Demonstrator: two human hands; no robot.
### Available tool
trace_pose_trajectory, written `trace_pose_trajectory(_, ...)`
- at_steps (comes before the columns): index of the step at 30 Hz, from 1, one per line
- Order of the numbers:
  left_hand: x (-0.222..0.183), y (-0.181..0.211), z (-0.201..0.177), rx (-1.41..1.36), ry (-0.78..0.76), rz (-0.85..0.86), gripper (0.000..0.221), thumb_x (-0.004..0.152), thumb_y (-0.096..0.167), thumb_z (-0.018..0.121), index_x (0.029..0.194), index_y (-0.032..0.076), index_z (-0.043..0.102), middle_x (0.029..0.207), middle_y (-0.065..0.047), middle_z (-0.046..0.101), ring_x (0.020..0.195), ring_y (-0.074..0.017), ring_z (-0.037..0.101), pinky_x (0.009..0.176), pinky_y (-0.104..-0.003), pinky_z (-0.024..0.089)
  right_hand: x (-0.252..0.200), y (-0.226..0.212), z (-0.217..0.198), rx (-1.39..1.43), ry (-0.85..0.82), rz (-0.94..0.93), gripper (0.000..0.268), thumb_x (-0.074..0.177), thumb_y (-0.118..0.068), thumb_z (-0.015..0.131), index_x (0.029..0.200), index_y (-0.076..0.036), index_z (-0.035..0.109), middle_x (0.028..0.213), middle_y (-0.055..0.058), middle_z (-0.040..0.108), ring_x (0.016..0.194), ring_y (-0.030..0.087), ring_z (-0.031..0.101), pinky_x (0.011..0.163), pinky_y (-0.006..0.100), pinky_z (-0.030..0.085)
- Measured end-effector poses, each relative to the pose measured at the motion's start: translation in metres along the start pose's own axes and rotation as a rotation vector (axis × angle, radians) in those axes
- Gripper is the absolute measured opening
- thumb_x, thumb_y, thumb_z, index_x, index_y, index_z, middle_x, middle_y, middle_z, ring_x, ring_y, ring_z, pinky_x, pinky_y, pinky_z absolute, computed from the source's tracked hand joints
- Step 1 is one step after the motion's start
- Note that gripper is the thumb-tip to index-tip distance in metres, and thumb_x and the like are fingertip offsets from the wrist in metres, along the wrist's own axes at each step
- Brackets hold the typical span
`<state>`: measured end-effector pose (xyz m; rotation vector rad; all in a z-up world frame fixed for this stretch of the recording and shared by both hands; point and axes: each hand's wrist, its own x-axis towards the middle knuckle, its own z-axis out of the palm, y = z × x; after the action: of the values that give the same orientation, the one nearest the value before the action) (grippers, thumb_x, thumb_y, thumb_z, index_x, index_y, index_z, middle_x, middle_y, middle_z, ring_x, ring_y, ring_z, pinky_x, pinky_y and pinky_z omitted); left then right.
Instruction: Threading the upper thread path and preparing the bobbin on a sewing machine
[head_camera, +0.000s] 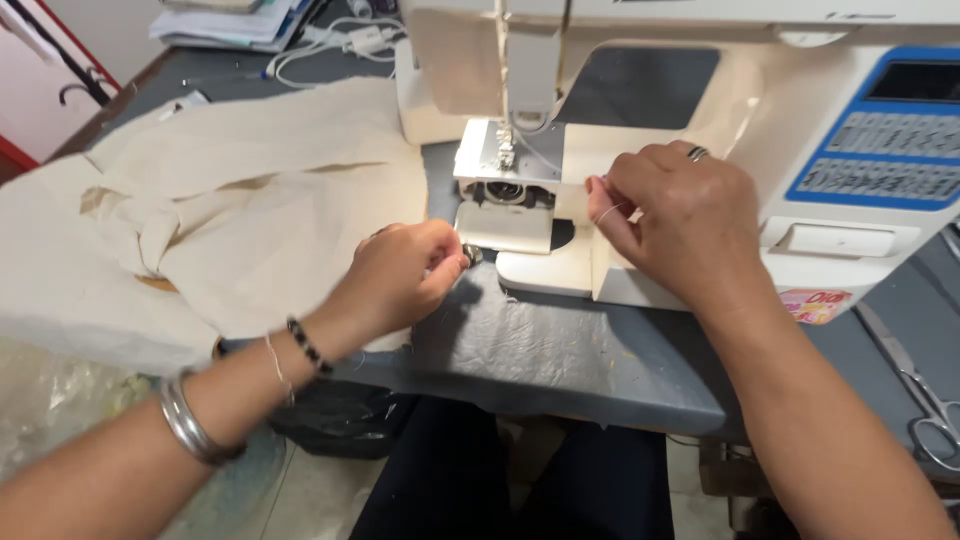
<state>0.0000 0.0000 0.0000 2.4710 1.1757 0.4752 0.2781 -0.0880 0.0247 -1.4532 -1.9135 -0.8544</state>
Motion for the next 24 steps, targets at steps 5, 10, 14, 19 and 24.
trace_pose_trajectory(5,0.027,0.004,-0.015,0.200,-0.293,-0.052,0.021,0.088,0.035,0.050,0.084,0.018,0.063,0.082,-0.006,0.069,0.086,-0.0297,0.065,0.076,-0.046,0.049,-0.004,0.003,0.004,-0.056,-0.006,-0.037,0.038,0.105,-0.024,0.075,0.073,-0.019,0.056,0.067,-0.001,0.054,0.067,0.023,0.059,0.056,0.033,0.043)
trace_pose_trajectory(10,0.042,0.008,-0.046,0.269,-0.401,-0.058,0.026,0.081,0.028,0.042,0.063,0.009,0.043,0.066,-0.010,0.055,0.066,-0.0251,0.049,0.058,-0.042,0.033,-0.008,0.003,0.003,-0.071,-0.025,-0.054,0.039,0.110,-0.018,0.076,0.077,-0.017,0.055,0.070,-0.002,0.054,0.063,0.021,0.051,0.048,0.034,0.033)
trace_pose_trajectory(14,0.038,-0.029,-0.025,0.388,-0.196,0.101,0.020,0.084,0.028,0.058,0.071,0.015,0.051,0.064,-0.003,0.057,0.060,-0.0225,0.053,0.054,-0.039,0.039,-0.008,0.003,0.004,-0.092,-0.007,0.007,0.019,0.113,-0.027,0.074,0.105,-0.013,0.063,0.075,-0.006,0.055,0.064,0.018,0.056,0.055,0.034,0.042)
trace_pose_trajectory(19,0.009,-0.007,-0.005,0.110,-0.147,0.269,0.014,0.094,0.021,0.054,0.090,0.013,0.063,0.086,-0.011,0.065,0.091,-0.0391,0.065,0.083,-0.046,0.051,-0.010,-0.004,0.000,-0.337,0.020,-0.002,0.033,0.102,-0.047,0.068,0.115,-0.017,0.074,0.067,0.005,0.060,0.064,0.027,0.067,0.063,0.038,0.057)
trace_pose_trajectory(24,-0.010,-0.011,0.032,0.519,0.073,0.558,0.026,0.088,0.026,0.068,0.111,0.022,0.059,0.082,0.004,0.066,0.083,-0.0213,0.069,0.068,-0.032,0.056,-0.014,-0.016,-0.018,-0.361,-0.148,0.027,0.032,0.095,-0.051,0.066,0.079,-0.023,0.068,0.062,0.003,0.062,0.062,0.027,0.067,0.057,0.037,0.055)
